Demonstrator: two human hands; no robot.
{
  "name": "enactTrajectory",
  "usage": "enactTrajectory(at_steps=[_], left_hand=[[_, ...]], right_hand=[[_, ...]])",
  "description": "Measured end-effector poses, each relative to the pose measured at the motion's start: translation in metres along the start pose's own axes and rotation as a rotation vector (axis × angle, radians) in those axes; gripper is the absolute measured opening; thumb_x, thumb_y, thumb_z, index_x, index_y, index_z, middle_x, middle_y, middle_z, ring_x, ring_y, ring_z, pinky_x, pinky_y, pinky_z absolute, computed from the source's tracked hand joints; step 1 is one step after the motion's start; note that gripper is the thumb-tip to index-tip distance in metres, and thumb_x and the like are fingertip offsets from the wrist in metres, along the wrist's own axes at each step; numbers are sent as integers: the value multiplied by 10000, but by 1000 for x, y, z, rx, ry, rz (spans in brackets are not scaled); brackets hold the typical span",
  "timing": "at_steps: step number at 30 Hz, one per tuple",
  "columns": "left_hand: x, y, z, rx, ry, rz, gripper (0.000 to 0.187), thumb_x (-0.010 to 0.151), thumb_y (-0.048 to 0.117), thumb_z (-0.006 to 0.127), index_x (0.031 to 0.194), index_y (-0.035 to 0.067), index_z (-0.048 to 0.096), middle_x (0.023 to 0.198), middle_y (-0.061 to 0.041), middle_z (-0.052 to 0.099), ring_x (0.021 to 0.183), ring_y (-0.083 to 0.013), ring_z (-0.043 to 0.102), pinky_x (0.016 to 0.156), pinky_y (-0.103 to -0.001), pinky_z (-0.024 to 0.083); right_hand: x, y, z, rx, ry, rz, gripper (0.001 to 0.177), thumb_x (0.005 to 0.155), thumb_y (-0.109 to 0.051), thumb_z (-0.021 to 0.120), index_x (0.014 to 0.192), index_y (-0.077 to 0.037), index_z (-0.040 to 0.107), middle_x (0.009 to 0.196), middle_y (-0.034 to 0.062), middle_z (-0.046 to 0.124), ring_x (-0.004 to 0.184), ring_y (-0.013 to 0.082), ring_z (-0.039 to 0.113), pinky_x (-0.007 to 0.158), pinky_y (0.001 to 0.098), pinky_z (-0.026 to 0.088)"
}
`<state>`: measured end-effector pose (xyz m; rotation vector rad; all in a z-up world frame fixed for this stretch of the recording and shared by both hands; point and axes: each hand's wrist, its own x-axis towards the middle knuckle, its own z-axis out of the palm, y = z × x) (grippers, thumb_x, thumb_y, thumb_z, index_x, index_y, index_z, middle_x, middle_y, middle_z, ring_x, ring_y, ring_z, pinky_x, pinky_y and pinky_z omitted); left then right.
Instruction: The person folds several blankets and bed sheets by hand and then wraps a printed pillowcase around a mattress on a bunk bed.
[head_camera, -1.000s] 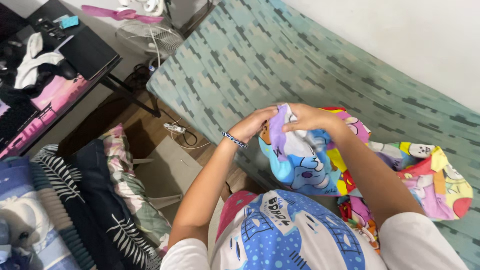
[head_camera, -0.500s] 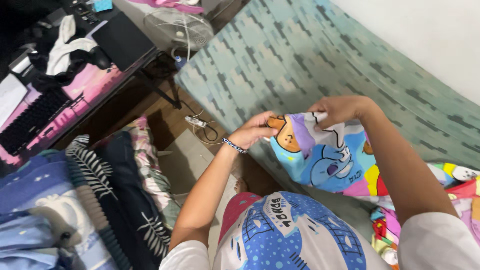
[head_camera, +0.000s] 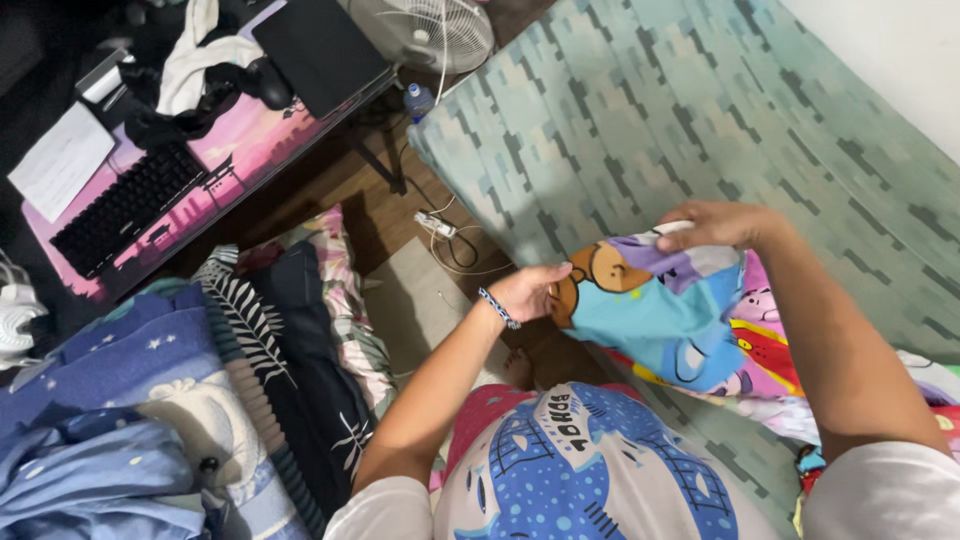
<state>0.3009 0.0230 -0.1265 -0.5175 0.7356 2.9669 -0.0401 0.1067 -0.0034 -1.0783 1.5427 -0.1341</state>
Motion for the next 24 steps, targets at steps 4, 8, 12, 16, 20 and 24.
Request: enactTrajectory(at_steps=[4, 8, 12, 16, 20, 24], left_hand=[[-9, 3, 2, -122, 157, 48, 610, 966, 486, 596, 1405, 63, 570, 1336, -88, 664, 1229, -251, 610, 1023, -475, 484], [-11, 32, 1, -132, 236, 174, 512, 944, 374, 590, 1396, 135, 566, 1310, -33, 646, 1246, -224, 585, 1010, -505, 473], [-5, 52, -12, 60, 29, 422, 491, 1021, 298, 646, 1439, 61, 546, 1364, -53, 637, 1290, -191, 568, 1080, -367, 459], [-3, 81, -27, -39, 46, 365, 489, 1043, 274, 658, 1434, 8, 532, 1272, -74, 652, 1150, -182, 641, 969, -333, 536], [-10, 119, -18, 121, 78, 234, 507, 947, 289, 645, 1386, 39, 604, 1187, -76, 720, 908, -139, 697, 689, -295, 561], [-3, 151, 12, 352, -104, 327, 439, 913, 151, 671, 1336, 50, 612, 1197, -62, 701, 987, -132, 682, 766, -277, 562]], right_hand=[[9, -6, -13, -63, 57, -260, 372, 921, -377, 718, 961, -7, 710, 805, 10, 633, 792, 109, 542, 678, 331, 467], [20, -22, -21, -2, 58, -187, 405, 960, -403, 683, 952, 1, 672, 770, 3, 554, 746, 137, 485, 623, 368, 413], [36, -53, -23, -160, 135, -313, 421, 942, -451, 641, 1014, -39, 695, 844, 28, 652, 835, 137, 560, 728, 363, 489], [55, -78, -38, -312, 297, -236, 462, 958, -495, 591, 1099, -69, 704, 919, 100, 730, 878, 236, 654, 814, 398, 507], [85, -80, -65, -238, 322, -349, 476, 992, -492, 549, 1184, -81, 695, 1030, 92, 739, 967, 225, 658, 875, 379, 494], [96, -80, -100, -106, -87, -471, 441, 1084, -396, 645, 939, 20, 629, 841, 197, 570, 762, 268, 481, 714, 436, 437]])
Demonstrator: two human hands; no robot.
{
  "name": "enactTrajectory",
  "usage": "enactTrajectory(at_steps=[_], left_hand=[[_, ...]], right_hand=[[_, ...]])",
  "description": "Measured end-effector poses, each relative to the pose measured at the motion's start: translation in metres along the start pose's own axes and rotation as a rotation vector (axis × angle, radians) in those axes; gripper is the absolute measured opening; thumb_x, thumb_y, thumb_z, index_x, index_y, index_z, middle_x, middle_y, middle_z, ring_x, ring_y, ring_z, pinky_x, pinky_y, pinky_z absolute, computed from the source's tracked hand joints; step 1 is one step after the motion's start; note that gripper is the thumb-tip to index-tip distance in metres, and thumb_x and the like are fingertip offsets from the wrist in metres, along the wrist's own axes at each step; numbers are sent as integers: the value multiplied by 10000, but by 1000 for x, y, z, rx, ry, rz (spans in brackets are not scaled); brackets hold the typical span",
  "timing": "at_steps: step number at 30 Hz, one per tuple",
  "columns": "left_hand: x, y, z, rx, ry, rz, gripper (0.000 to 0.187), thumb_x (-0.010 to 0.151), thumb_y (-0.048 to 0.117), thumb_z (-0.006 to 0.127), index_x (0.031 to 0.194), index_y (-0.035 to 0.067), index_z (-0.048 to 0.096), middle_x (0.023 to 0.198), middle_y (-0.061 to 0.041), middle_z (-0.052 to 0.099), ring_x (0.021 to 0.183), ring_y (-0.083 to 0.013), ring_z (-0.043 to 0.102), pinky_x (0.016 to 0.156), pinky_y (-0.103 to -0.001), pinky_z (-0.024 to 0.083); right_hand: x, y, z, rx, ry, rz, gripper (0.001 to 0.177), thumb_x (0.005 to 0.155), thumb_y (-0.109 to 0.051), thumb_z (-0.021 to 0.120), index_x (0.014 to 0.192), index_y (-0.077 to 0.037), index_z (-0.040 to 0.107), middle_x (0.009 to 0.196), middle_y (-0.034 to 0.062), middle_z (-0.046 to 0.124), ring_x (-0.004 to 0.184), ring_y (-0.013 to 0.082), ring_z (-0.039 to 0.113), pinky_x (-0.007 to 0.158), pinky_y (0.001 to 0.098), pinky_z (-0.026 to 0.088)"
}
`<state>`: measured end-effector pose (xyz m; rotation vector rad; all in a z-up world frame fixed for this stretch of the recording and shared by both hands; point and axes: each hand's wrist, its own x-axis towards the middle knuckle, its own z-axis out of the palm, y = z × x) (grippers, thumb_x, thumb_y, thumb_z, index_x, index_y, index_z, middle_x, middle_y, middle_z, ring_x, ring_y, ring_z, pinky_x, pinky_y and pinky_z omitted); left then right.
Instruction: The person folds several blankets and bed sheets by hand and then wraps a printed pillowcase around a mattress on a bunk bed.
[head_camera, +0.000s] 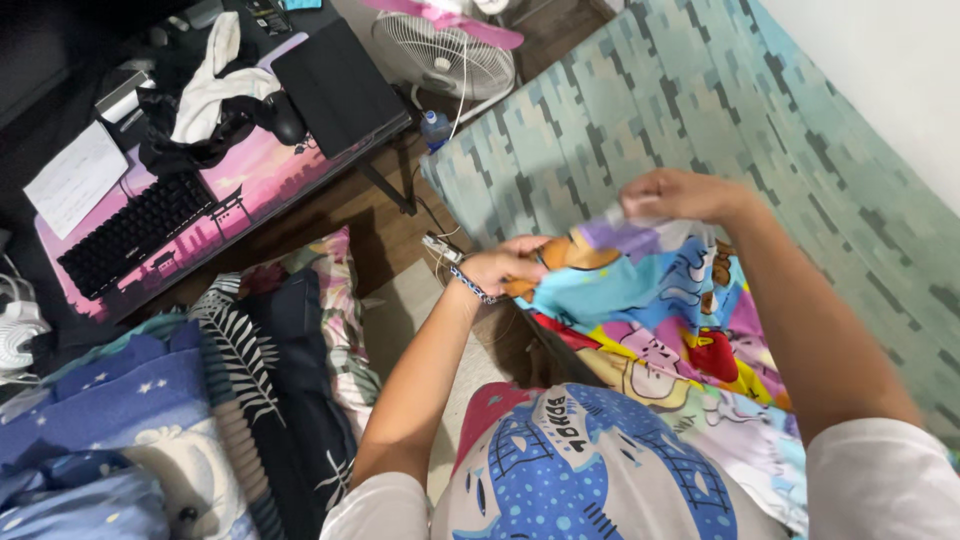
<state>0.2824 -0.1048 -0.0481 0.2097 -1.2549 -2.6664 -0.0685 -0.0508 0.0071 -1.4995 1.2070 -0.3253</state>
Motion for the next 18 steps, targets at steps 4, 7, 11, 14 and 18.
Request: enactTrajectory(at_steps=[4, 7, 11, 14, 18], left_hand=[[10, 32, 34, 1061, 376, 525, 259, 836, 40, 723, 1080, 74, 643, 1147, -53, 640, 1029, -172, 655, 849, -307, 566], [-4, 56, 57, 1872, 634, 973, 167, 779, 71, 742, 908, 148, 671, 1076, -2, 644, 978, -186, 649, 770, -312, 561], [-15, 79, 70, 2274, 600, 1187, 161, 792, 77, 754, 893, 191, 703, 1057, 49, 663, 933, -139, 615, 709, -274, 533], [-15, 81, 65, 2305, 586, 1211, 147, 837, 88, 767, 926, 180, 694, 1125, 53, 681, 980, -145, 623, 723, -270, 545], [-3, 55, 38, 1584, 810, 653, 226, 818, 59, 702, 1000, 151, 602, 1151, -34, 729, 1066, -196, 691, 796, -306, 590]], right_hand=[[-22, -41, -2, -654, 148, -19, 399, 709, -233, 845, 1089, -161, 746, 874, 21, 783, 766, 220, 699, 648, 349, 537], [-39, -63, 23, -1261, 720, -409, 247, 749, -74, 722, 971, -182, 727, 890, 16, 711, 711, 242, 662, 587, 370, 486], [-46, -69, 22, -1349, 977, -872, 146, 769, -94, 768, 858, -133, 659, 836, 20, 661, 666, 199, 625, 547, 338, 433], [-38, -61, 17, -1345, 985, -861, 151, 756, -89, 790, 837, -135, 672, 819, 12, 673, 640, 187, 622, 519, 336, 428], [-19, -35, 12, -1078, 901, -388, 256, 742, -153, 752, 997, -137, 761, 924, 42, 733, 752, 270, 681, 653, 390, 532]])
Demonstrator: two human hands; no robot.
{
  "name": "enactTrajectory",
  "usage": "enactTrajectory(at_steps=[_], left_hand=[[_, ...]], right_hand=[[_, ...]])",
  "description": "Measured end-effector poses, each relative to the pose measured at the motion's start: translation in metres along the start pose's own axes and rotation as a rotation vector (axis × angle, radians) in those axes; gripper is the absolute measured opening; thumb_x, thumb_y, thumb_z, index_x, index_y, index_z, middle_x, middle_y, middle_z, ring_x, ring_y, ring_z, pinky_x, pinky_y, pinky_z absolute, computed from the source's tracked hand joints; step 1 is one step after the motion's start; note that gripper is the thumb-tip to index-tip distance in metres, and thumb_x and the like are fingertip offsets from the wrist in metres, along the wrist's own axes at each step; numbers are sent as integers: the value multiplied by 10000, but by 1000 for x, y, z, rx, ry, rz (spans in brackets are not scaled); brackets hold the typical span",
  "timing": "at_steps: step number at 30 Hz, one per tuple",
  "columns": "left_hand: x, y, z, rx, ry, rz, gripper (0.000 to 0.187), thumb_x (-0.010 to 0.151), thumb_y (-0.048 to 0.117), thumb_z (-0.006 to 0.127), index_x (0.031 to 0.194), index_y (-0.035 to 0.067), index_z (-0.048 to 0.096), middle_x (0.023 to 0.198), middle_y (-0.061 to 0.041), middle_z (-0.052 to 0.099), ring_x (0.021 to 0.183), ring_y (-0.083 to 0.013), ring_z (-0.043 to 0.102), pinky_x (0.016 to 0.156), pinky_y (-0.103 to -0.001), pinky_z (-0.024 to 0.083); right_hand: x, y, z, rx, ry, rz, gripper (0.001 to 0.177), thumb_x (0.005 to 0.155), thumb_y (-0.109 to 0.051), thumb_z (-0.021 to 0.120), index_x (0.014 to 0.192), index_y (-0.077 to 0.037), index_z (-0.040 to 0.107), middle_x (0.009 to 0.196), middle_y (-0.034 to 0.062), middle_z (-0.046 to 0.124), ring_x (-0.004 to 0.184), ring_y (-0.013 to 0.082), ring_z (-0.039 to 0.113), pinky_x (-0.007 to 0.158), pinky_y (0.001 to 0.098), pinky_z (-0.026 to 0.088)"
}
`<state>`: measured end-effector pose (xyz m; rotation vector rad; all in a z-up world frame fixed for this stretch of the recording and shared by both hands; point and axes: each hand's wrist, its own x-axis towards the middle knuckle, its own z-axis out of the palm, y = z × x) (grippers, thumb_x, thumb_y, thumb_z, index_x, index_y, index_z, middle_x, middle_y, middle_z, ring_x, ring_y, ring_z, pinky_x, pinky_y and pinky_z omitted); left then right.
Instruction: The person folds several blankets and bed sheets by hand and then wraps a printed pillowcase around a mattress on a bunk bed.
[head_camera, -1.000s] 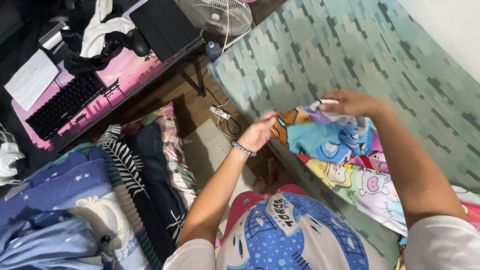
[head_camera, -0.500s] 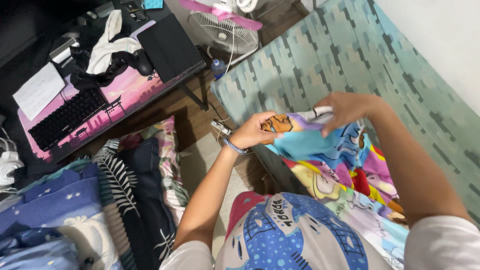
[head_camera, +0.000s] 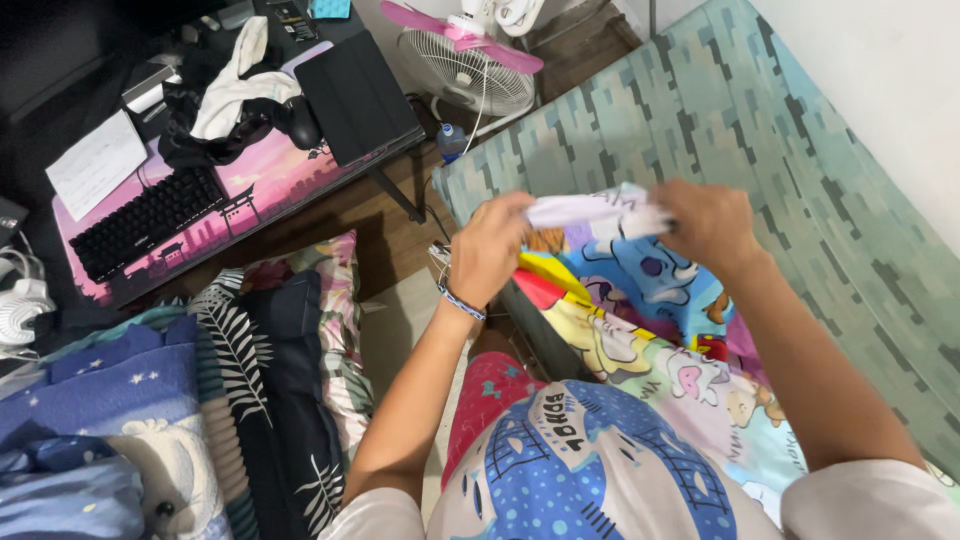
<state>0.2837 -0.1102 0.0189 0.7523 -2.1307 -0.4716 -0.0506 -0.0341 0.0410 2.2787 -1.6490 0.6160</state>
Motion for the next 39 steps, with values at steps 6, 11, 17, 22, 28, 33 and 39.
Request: enactTrajectory(at_steps=[6, 11, 17, 22, 28, 33, 39], left_hand=[[-17, -77, 54, -1326, -467, -795, 498, 921, 280, 713, 1362, 58, 651, 1298, -81, 700, 1140, -159, 673, 979, -300, 538], [-47, -119, 82, -1491, -749, -1039, 601, 895, 371, 760, 1361, 21, 612, 1254, -84, 729, 1107, -167, 700, 968, -353, 557], [-62, -133, 94, -1805, -481, -1058, 500, 917, 218, 739, 1337, -15, 601, 1227, -108, 736, 1107, -217, 723, 985, -385, 585], [-100, -153, 121, -1868, -469, -1087, 447, 921, 167, 719, 1341, 60, 612, 1147, -82, 732, 1001, -198, 723, 903, -393, 600], [-123, -222, 145, -1634, -761, -1345, 599, 1005, 405, 713, 1348, -71, 593, 1160, -149, 735, 982, -217, 726, 890, -379, 582], [-110, -251, 122, -1586, -601, -1210, 561, 884, 312, 760, 1358, 70, 581, 1228, -48, 713, 1113, -167, 696, 1000, -360, 548], [-88, -270, 115, -1564, -463, -1288, 552, 926, 380, 737, 1342, 39, 616, 1222, -78, 720, 1109, -198, 683, 987, -360, 542]], right_hand=[[21, 49, 35, 377, -1020, 458, 562, 845, -539, 783, 1148, -67, 755, 995, 134, 768, 900, 248, 709, 802, 360, 546], [32, 70, 47, 769, -1129, 479, 513, 838, -452, 756, 1130, -30, 751, 955, 140, 768, 880, 207, 660, 757, 384, 542], [45, 65, 88, 1055, -924, 788, 655, 870, -510, 676, 1353, -71, 629, 1197, 86, 732, 1093, 172, 641, 929, 316, 498], [45, 74, 118, 655, -1023, 583, 770, 841, -547, 761, 1379, -25, 584, 1299, 157, 633, 1195, 258, 569, 1003, 391, 434], [84, 75, 139, 440, -1197, 556, 727, 810, -616, 692, 1268, -52, 714, 1218, 170, 743, 1154, 321, 688, 981, 410, 515], [101, 87, 186, 354, -1391, 347, 791, 676, -617, 862, 1198, -39, 720, 1149, 172, 769, 1092, 330, 729, 937, 403, 562], [102, 95, 266, 385, -969, 458, 481, 836, -392, 699, 1251, -153, 744, 1054, 181, 782, 976, 350, 743, 895, 442, 569]])
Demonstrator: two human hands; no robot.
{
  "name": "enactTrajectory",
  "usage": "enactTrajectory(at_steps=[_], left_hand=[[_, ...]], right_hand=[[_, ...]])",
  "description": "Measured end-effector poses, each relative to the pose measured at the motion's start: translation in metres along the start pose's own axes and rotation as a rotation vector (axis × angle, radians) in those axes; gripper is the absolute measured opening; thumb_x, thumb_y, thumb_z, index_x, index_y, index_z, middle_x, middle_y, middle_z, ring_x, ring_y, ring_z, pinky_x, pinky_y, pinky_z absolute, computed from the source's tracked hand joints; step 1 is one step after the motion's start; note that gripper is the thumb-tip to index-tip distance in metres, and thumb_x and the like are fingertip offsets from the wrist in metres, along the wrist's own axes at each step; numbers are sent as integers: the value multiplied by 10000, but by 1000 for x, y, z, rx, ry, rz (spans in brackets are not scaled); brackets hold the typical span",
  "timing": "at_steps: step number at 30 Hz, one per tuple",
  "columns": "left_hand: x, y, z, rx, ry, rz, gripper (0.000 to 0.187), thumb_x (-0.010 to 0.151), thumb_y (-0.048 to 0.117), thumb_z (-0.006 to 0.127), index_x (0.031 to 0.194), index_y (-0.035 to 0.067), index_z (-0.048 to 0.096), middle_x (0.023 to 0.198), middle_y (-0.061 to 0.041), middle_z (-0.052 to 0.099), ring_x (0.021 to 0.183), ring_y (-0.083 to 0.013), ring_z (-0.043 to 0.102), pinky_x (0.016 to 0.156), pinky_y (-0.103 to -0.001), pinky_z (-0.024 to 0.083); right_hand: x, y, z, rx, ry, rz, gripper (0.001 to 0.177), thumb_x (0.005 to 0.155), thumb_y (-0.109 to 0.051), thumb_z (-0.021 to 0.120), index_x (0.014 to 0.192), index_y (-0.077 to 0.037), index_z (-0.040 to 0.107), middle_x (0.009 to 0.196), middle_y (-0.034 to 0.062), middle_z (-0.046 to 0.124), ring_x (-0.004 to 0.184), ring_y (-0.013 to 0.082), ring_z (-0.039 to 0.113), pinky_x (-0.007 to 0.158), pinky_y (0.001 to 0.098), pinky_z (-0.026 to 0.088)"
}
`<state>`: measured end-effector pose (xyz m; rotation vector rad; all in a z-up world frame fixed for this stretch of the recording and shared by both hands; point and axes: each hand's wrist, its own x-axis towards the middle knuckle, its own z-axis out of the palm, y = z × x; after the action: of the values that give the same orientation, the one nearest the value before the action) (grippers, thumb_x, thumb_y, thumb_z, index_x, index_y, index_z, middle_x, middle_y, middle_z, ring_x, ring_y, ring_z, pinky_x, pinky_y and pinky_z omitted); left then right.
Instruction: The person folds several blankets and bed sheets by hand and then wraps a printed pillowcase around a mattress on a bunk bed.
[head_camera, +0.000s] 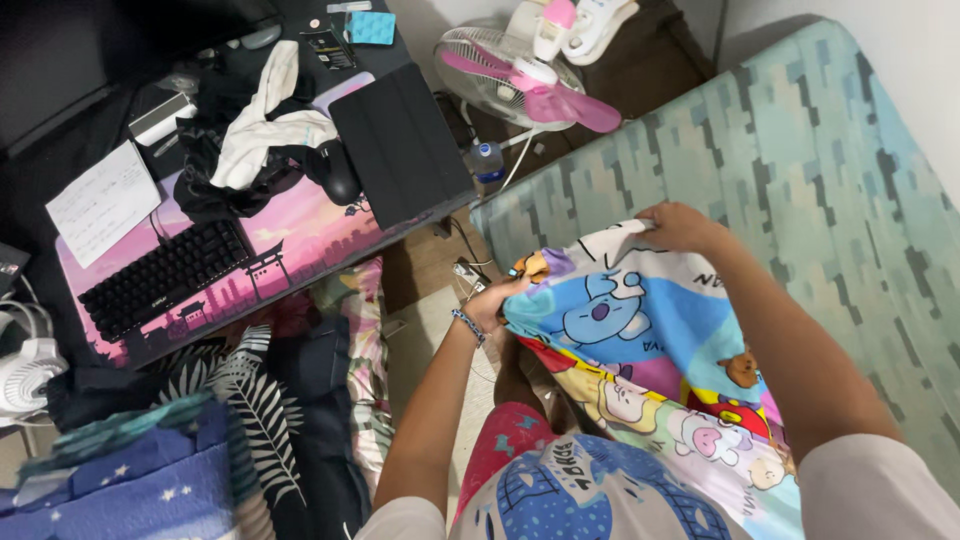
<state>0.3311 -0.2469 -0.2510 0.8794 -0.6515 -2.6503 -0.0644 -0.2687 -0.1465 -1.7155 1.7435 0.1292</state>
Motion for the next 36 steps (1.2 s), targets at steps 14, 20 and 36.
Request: enactTrajectory(at_steps=[14, 20, 36], left_hand=[[35, 27, -70, -26, 256, 114, 553, 948, 498, 661, 1326, 96, 641, 1188, -10, 722, 1074, -143, 677, 969, -312, 525], [48, 15, -92, -161, 321, 89, 566, 924, 541, 642, 1302, 119, 658, 1193, -17, 726, 1079, -162, 682, 971, -321, 526], [105, -21, -167, -233, 452, 266, 554, 950, 415, 677, 1403, 105, 609, 1355, 12, 643, 1242, -163, 591, 1033, -331, 487]], right_hand=[[69, -70, 8, -96, 222, 86, 382, 856, -423, 752, 1151, -181, 729, 1038, 123, 744, 973, 378, 692, 818, 511, 544], [111, -53, 39, -132, 189, 27, 351, 861, -400, 758, 1052, -110, 705, 1053, 110, 715, 1000, 362, 682, 835, 502, 542], [191, -53, 108, -248, 339, -70, 318, 856, -210, 744, 1168, -181, 688, 1173, 19, 707, 1154, 269, 644, 862, 449, 551]])
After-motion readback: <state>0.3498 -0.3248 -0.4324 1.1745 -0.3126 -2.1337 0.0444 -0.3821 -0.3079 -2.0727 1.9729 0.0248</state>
